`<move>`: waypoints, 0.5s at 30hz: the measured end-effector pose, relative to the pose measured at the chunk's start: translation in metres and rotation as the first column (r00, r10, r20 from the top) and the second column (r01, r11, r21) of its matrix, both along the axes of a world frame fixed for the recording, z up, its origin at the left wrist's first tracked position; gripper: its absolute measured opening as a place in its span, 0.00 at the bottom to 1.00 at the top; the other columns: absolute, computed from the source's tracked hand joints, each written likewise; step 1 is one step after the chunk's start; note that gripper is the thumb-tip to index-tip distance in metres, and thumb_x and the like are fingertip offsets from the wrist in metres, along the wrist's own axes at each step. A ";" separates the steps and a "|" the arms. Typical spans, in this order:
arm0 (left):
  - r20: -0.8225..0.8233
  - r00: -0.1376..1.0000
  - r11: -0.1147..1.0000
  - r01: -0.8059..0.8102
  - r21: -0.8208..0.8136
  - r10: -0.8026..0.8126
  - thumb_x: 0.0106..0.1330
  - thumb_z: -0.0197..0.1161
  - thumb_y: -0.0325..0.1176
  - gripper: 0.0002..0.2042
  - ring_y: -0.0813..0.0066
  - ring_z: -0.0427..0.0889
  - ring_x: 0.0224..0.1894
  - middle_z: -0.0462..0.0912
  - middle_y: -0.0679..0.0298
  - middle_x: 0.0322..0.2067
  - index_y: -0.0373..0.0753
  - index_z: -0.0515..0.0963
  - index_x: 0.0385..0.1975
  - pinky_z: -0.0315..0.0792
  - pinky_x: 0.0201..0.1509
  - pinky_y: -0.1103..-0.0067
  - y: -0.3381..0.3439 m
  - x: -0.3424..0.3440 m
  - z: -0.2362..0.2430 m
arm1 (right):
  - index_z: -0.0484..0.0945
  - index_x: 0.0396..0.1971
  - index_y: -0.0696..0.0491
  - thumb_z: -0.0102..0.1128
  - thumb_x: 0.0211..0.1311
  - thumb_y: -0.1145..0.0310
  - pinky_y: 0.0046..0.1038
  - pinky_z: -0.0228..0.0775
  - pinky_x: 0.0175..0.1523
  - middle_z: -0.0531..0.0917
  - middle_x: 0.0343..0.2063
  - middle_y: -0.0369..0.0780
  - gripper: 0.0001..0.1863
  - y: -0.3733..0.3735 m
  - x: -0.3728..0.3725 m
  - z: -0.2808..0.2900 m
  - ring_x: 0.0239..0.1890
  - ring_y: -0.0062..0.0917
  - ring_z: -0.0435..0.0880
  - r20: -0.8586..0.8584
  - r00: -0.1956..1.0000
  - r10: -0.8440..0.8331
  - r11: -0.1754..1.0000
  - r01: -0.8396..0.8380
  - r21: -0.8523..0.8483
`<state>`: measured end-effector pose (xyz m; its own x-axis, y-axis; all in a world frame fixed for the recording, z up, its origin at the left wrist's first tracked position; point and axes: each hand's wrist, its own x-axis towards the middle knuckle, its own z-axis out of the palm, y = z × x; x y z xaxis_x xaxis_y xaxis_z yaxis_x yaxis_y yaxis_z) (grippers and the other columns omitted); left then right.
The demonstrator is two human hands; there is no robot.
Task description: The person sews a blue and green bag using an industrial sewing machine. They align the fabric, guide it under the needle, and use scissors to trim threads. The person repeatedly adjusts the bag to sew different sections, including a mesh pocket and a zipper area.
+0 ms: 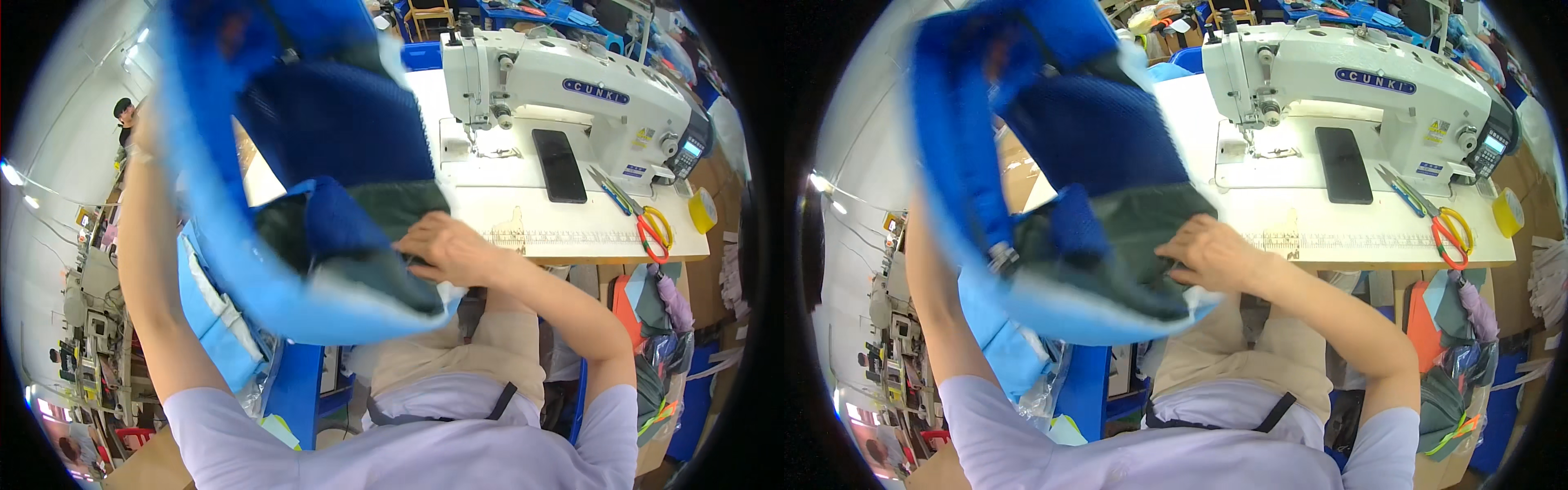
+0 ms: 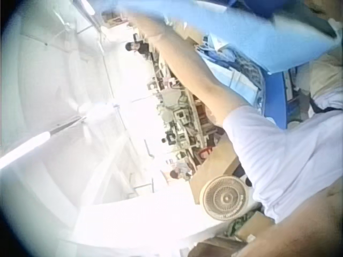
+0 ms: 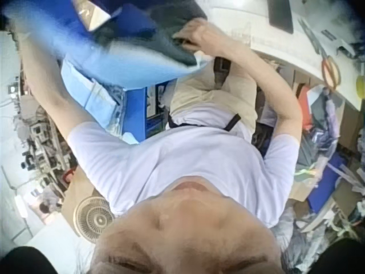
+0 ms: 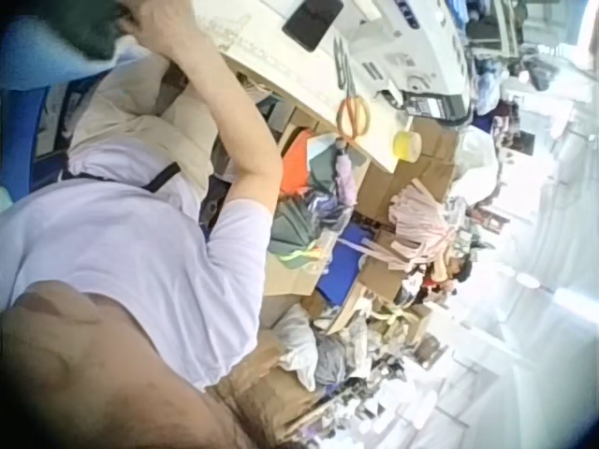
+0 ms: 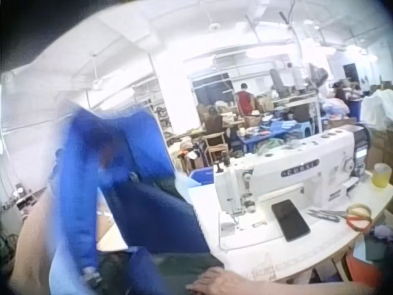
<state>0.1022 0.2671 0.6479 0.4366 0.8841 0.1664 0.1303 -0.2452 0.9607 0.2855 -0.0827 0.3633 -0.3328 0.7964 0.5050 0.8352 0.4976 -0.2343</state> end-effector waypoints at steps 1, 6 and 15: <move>-0.025 0.999 0.997 0.028 -0.065 -0.030 0.71 0.60 0.34 0.17 0.69 0.85 0.44 0.86 0.58 0.47 0.31 0.80 0.55 0.80 0.53 0.75 0.020 0.024 -0.036 | 0.83 0.53 0.56 0.67 0.59 0.62 0.34 0.66 0.66 0.84 0.52 0.42 0.22 -0.004 0.008 -0.014 0.58 0.33 0.78 0.025 0.999 -0.028 0.996 0.030 -0.088; 0.018 0.991 0.899 0.112 0.424 -0.132 0.73 0.59 0.36 0.16 0.70 0.85 0.50 0.88 0.56 0.46 0.33 0.82 0.53 0.78 0.59 0.72 -0.046 0.056 -0.078 | 0.85 0.45 0.61 0.65 0.43 0.69 0.46 0.58 0.74 0.82 0.52 0.54 0.25 -0.007 -0.007 -0.038 0.63 0.43 0.74 0.084 0.990 -0.117 0.993 0.114 0.041; -0.807 0.552 0.476 0.662 0.579 0.212 0.63 0.59 0.32 0.19 0.51 0.84 0.46 0.86 0.48 0.46 0.32 0.80 0.53 0.75 0.57 0.59 -0.089 0.141 -0.257 | 0.86 0.31 0.63 0.58 0.45 0.71 0.59 0.50 0.77 0.82 0.44 0.57 0.15 -0.023 -0.052 -0.051 0.67 0.50 0.68 0.053 0.971 -0.235 0.972 0.232 0.047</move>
